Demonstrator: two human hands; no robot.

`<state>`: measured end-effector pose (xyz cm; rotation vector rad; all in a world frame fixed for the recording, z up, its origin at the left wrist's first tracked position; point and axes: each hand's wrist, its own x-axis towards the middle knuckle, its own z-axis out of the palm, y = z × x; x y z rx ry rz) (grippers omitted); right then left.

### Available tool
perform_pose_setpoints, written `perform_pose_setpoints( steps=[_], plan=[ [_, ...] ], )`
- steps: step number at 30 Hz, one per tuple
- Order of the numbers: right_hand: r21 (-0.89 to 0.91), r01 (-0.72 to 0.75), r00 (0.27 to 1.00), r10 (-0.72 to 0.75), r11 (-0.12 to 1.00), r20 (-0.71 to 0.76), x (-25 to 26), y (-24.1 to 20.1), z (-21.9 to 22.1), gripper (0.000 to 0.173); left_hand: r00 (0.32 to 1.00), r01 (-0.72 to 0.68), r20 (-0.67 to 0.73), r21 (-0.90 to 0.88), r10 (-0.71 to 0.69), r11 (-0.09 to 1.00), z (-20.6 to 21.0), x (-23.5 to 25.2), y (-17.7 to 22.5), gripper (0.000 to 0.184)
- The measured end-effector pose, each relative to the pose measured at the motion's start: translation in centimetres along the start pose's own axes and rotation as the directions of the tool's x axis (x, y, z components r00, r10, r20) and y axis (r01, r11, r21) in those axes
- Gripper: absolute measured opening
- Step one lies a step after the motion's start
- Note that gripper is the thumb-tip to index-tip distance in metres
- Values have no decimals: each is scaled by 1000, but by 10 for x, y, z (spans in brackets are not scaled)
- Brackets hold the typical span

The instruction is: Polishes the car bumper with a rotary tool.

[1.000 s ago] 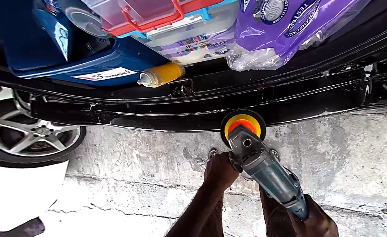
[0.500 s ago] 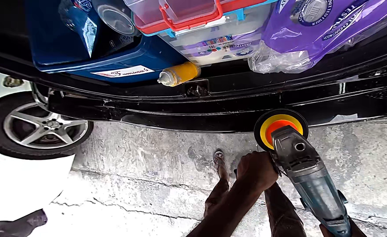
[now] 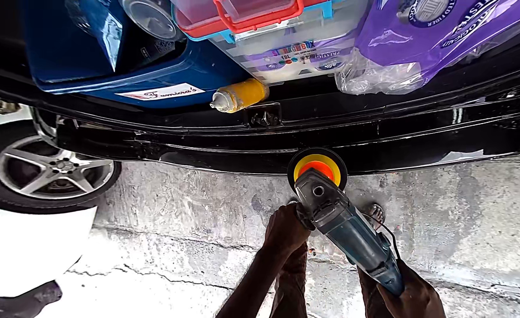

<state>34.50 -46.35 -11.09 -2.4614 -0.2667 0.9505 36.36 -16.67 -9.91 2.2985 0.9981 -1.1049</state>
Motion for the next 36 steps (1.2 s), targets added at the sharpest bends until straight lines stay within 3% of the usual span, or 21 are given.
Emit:
perform_pose_setpoints(
  steps=[5, 9, 14, 18, 23, 30, 36],
  plan=[
    [-3, -16, 998, 16, 1000, -54, -3, 23, -13, 48, 998, -56, 40, 18, 56, 998, 2, -3, 33, 30],
    [39, -124, 987, 127, 992, -99, -17, 57, -33, 48, 980, -124, 165, 86, 109, 988, 5, -10, 95, 33],
    [56, -243, 954, 249, 968, -168, -30, 107, -48, 47, 934, -282, 252, 86, 253, 956, 10, -17, 169, 25],
    [40, -264, 942, 266, 964, -203, -36, 126, -54, 44, 907, -361, 258, 68, 333, 930, 18, -20, 187, 19],
    [-5, -201, 969, 199, 979, -148, -35, 104, -46, 47, 935, -264, 263, 77, 236, 961, 24, -18, 146, 24],
    [-75, -97, 994, 93, 992, -55, -19, 30, -22, 48, 982, -104, 161, 3, 102, 995, 12, -11, 41, 33],
    [-177, 54, 996, -66, 983, -62, -4, -34, 12, 46, 997, -9, 71, -134, 19, 991, 3, 0, -51, 28]
  ],
)
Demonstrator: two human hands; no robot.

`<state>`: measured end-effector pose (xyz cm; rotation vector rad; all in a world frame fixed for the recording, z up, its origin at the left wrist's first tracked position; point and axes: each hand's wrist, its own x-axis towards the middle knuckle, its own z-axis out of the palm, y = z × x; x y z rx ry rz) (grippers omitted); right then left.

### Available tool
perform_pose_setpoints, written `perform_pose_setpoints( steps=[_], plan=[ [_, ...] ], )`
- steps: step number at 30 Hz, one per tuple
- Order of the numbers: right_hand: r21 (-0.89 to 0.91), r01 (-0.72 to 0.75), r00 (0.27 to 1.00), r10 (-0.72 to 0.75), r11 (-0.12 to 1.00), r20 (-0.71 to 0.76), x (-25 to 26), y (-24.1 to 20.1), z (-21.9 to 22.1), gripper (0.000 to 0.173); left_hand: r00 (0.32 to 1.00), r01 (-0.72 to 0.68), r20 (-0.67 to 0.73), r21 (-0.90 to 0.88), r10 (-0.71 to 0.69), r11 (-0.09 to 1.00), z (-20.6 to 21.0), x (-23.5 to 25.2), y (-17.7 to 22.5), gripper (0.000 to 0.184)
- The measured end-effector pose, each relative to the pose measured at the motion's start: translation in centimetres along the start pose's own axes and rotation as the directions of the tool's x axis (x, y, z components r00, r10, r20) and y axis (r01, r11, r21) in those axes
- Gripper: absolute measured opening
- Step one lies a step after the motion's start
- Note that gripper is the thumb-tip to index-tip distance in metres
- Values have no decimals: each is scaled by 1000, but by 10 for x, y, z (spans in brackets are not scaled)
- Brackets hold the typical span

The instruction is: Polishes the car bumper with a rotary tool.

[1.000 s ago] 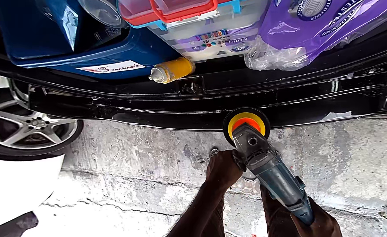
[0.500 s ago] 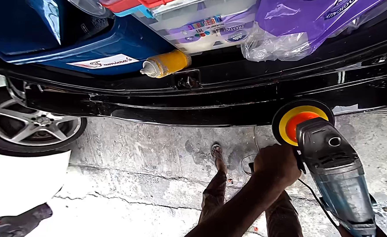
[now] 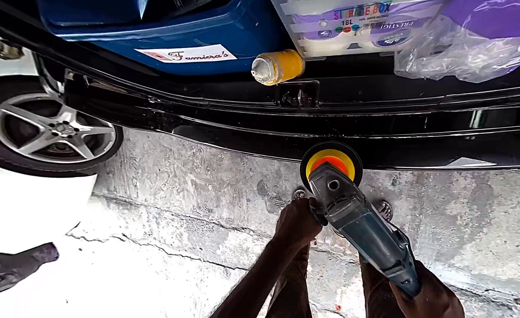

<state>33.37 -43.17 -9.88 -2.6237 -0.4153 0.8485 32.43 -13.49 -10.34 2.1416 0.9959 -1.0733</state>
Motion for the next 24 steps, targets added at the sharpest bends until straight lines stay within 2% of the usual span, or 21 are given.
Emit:
perform_pose_setpoints(
  steps=[2, 6, 9, 11, 16, 19, 24],
  plan=[
    [-23, 36, 999, -36, 999, -3, 4, -20, 11, 59, 999, 33, -36, -29, -34, 999, -7, 2, -28, 27],
    [-40, 81, 995, -84, 996, -54, 11, -46, 31, 52, 994, 20, -110, -48, -25, 999, -20, 8, -63, 28],
    [-33, 90, 993, -92, 995, -67, 13, -48, 33, 53, 993, 6, -118, -29, -9, 1000, -27, 9, -61, 29],
    [-15, 68, 996, -69, 998, -50, 11, -44, 27, 56, 995, 8, -100, -19, -10, 1000, -29, 8, -49, 28],
    [7, -11, 999, 11, 1000, -42, -1, -13, 9, 46, 999, -34, 8, 49, 34, 998, -24, 3, 2, 28],
    [43, -57, 998, 59, 997, -37, -12, 15, -1, 46, 991, -79, 111, 97, 68, 992, -16, -1, 38, 31],
    [56, -155, 985, 159, 986, -68, -27, 54, -8, 47, 966, -204, 181, 102, 183, 974, -6, -5, 91, 27]
  ],
)
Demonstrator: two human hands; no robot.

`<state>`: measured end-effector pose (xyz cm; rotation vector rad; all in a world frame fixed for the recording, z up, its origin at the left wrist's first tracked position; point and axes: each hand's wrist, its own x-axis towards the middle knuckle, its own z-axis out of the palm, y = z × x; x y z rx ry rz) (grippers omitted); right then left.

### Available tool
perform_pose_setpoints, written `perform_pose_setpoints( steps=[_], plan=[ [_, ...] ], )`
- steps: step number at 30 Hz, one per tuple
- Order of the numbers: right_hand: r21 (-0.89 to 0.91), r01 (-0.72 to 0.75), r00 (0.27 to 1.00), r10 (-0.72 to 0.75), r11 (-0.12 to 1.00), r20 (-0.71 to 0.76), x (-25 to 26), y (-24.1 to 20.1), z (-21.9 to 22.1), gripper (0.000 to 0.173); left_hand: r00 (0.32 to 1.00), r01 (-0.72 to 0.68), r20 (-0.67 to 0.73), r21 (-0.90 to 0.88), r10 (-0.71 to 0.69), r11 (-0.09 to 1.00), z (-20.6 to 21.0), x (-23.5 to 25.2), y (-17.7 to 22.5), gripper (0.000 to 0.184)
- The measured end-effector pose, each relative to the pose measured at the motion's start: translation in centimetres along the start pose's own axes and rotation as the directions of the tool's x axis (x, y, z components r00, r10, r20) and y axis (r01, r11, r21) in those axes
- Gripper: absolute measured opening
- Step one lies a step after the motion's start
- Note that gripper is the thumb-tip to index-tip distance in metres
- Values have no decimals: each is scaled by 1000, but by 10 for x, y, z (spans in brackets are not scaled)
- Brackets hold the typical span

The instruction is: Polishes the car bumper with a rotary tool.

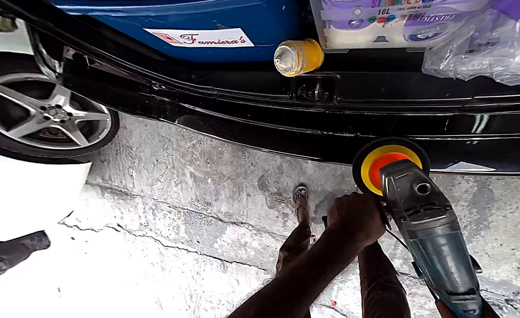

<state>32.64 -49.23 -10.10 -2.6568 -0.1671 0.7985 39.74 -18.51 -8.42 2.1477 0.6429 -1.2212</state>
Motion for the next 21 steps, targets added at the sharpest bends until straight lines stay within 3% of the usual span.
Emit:
perform_pose_setpoints(
  steps=[5, 13, 16, 21],
  plan=[
    [-1, -67, 998, 67, 998, 9, -1, -3, -4, 47, 999, -29, 22, 7, 28, 1000, -2, 2, 8, 26],
    [-9, 125, 992, -124, 992, 26, 10, -82, 21, 46, 981, 130, -137, -54, -136, 990, -22, -15, -87, 26],
    [-28, 177, 984, -175, 984, 40, 14, -104, 29, 60, 960, 181, -198, -103, -198, 978, -25, -20, -119, 28],
    [-41, 191, 981, -190, 981, 30, 18, -100, 31, 57, 950, 196, -223, -123, -220, 973, -22, -19, -121, 28]
  ],
)
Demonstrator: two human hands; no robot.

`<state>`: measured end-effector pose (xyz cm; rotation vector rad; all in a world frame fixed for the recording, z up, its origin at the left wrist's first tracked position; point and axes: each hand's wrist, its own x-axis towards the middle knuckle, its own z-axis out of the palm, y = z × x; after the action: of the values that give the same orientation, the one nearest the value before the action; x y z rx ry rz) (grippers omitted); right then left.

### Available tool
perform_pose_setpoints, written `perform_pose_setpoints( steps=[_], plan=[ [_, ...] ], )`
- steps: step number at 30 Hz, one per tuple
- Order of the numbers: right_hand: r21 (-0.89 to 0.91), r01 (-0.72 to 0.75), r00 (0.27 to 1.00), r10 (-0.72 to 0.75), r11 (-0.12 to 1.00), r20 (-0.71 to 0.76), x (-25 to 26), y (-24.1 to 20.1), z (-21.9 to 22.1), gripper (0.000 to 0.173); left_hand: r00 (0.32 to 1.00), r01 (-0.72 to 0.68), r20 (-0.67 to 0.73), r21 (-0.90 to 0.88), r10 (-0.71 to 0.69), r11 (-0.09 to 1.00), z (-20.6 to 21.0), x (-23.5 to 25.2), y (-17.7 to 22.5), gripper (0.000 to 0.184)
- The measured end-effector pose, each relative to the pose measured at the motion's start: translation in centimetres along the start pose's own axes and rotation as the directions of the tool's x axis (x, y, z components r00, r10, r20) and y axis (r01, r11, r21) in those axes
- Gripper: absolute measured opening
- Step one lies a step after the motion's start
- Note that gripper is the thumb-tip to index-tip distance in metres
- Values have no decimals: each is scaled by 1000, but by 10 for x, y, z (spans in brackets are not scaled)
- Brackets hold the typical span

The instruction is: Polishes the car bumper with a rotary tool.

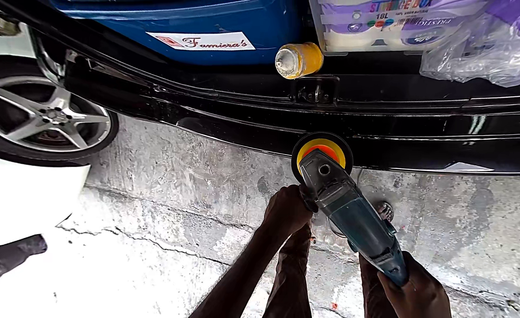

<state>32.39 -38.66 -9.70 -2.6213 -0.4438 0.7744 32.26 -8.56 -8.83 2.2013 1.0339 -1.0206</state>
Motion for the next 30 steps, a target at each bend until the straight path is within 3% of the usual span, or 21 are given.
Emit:
perform_pose_setpoints(
  steps=[3, 13, 17, 22, 30],
  plan=[
    [0, -15, 1000, 15, 1000, -19, -4, 20, -10, 44, 1000, -21, 22, 5, 20, 1000, 9, -4, 25, 28],
    [45, -209, 977, 211, 977, -41, -34, 111, -43, 46, 958, -187, 236, 87, 162, 979, 39, -16, 145, 29],
    [54, -269, 960, 272, 962, -66, -46, 134, -45, 45, 926, -276, 289, 85, 241, 958, 50, -20, 175, 30],
    [63, -242, 968, 246, 968, -52, -44, 122, -38, 46, 934, -269, 274, 113, 230, 957, 52, -17, 160, 28],
    [63, -101, 995, 102, 993, -19, -21, 48, -9, 45, 997, -62, 48, 72, 58, 995, 33, -14, 56, 28]
  ],
)
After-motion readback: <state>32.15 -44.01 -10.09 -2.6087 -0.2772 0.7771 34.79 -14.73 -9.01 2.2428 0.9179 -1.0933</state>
